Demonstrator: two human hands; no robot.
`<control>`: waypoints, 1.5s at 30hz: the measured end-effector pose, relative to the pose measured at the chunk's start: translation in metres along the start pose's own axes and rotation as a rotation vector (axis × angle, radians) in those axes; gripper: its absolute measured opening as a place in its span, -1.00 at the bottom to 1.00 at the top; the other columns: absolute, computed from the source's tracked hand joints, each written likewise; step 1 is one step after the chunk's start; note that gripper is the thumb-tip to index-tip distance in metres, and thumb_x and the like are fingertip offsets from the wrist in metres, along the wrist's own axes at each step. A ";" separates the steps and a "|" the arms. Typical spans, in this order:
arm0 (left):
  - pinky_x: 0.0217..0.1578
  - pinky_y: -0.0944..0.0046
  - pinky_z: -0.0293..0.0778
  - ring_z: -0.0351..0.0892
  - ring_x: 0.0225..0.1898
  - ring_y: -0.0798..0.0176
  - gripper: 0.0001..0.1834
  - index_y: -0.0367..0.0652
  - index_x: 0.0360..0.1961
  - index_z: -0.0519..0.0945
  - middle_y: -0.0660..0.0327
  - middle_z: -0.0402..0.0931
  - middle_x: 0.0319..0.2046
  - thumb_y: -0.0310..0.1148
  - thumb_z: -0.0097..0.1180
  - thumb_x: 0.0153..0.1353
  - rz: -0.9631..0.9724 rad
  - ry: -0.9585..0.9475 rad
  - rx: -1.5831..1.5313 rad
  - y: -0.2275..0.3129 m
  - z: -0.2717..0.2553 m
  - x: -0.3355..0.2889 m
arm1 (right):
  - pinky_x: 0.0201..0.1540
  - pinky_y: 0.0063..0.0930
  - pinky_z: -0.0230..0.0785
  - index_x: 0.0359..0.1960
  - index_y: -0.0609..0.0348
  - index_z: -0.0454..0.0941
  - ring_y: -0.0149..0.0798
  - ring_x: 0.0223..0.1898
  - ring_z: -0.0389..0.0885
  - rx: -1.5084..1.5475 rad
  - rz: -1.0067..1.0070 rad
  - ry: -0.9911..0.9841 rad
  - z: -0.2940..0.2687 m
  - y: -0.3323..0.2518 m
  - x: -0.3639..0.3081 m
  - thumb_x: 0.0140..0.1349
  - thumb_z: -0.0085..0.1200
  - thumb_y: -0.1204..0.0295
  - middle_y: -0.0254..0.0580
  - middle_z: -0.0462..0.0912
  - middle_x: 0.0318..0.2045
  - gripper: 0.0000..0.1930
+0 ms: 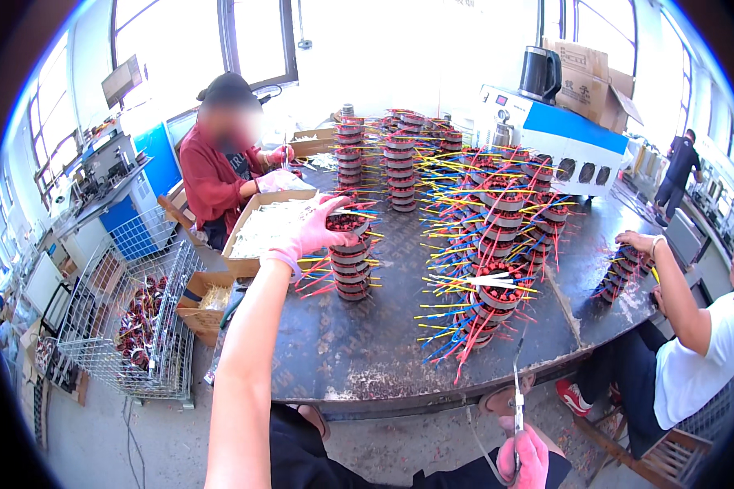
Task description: The person trims wires on a motor stator using pliers and then solders the wire ends with a soldering iron.
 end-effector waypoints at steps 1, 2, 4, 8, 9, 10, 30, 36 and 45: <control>0.28 0.06 0.18 0.20 0.30 -0.08 0.01 -0.02 0.31 0.34 -0.04 0.22 0.24 0.01 0.47 -0.23 -0.022 -0.046 0.003 0.000 0.001 0.000 | -0.77 -0.64 -0.15 0.04 0.23 0.49 -0.56 -0.79 0.07 0.005 -0.001 -0.009 -0.003 0.005 0.001 0.46 -0.17 0.19 -0.48 0.21 -0.73 -0.62; 0.32 0.05 0.11 0.11 0.36 -0.10 0.03 0.00 0.34 0.30 -0.09 0.14 0.31 0.00 0.47 -0.23 -0.045 -0.091 0.005 0.000 0.001 0.000 | -0.77 -0.64 -0.16 0.03 0.23 0.50 -0.56 -0.79 0.07 0.011 -0.003 -0.018 -0.005 0.008 0.000 0.46 -0.17 0.19 -0.48 0.21 -0.73 -0.63; 0.37 0.04 0.02 -0.01 0.42 -0.13 0.07 0.02 0.38 0.23 -0.16 0.03 0.39 -0.02 0.46 -0.20 -0.057 -0.150 0.046 0.009 0.000 0.000 | -0.77 -0.64 -0.16 0.02 0.23 0.50 -0.56 -0.79 0.07 0.022 0.005 -0.001 -0.003 0.005 -0.001 0.46 -0.17 0.19 -0.48 0.21 -0.73 -0.63; 0.37 0.04 0.01 0.01 0.42 -0.14 0.06 0.02 0.37 0.24 -0.17 0.06 0.37 0.00 0.46 -0.19 -0.073 -0.169 0.048 0.005 0.001 0.003 | -0.77 -0.64 -0.17 0.06 0.24 0.48 -0.57 -0.78 0.07 0.041 0.004 -0.017 -0.002 0.007 -0.002 0.46 -0.17 0.18 -0.49 0.21 -0.72 -0.61; 0.37 0.04 0.02 0.01 0.41 -0.14 0.05 0.01 0.37 0.25 -0.17 0.07 0.37 0.00 0.46 -0.19 -0.083 -0.168 0.031 0.003 0.001 0.003 | -0.76 -0.65 -0.17 0.08 0.25 0.47 -0.58 -0.78 0.07 0.029 0.000 -0.024 0.000 0.005 -0.002 0.46 -0.17 0.18 -0.49 0.21 -0.72 -0.60; 0.37 0.03 0.02 0.02 0.41 -0.14 0.05 0.01 0.36 0.26 -0.17 0.07 0.37 0.01 0.46 -0.19 -0.094 -0.167 0.015 0.001 0.001 0.003 | -0.76 -0.65 -0.17 0.09 0.25 0.47 -0.58 -0.78 0.06 0.018 -0.005 -0.031 0.002 0.002 -0.003 0.46 -0.17 0.18 -0.50 0.21 -0.72 -0.59; 0.37 0.09 0.04 0.08 0.40 -0.04 0.03 0.05 0.37 0.26 -0.05 0.15 0.36 0.15 0.39 -0.13 -0.066 -0.175 0.139 0.007 -0.005 -0.001 | -0.76 -0.65 -0.17 -0.05 0.24 0.51 -0.59 -0.78 0.08 0.018 -0.020 -0.060 -0.002 0.010 -0.007 0.45 -0.17 0.15 -0.50 0.23 -0.73 -0.61; 0.37 0.09 0.03 0.10 0.39 -0.04 0.05 -0.06 0.36 0.26 0.00 0.15 0.36 0.20 0.35 -0.12 -0.080 -0.157 0.223 0.027 -0.016 -0.008 | -0.75 -0.66 -0.17 0.04 0.26 0.47 -0.59 -0.76 0.07 0.051 -0.008 -0.057 0.000 0.006 -0.011 0.46 -0.17 0.16 -0.51 0.24 -0.71 -0.59; 0.22 0.13 0.28 0.42 0.17 0.11 -0.35 -0.17 0.10 0.52 0.11 0.48 0.08 -0.21 0.43 -0.04 0.402 -0.090 -0.276 0.159 0.008 -0.021 | -0.67 -0.68 -0.09 0.14 0.39 0.38 -0.59 -0.71 0.18 0.058 0.036 -0.005 -0.015 -0.011 -0.015 0.40 -0.08 0.11 -0.45 0.35 -0.70 -0.47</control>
Point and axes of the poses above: each hand's wrist, its own x-axis towards the middle knuckle, its own z-axis out of the palm, y = z × x, the point moved 7 cm from there along x, towards the middle knuckle
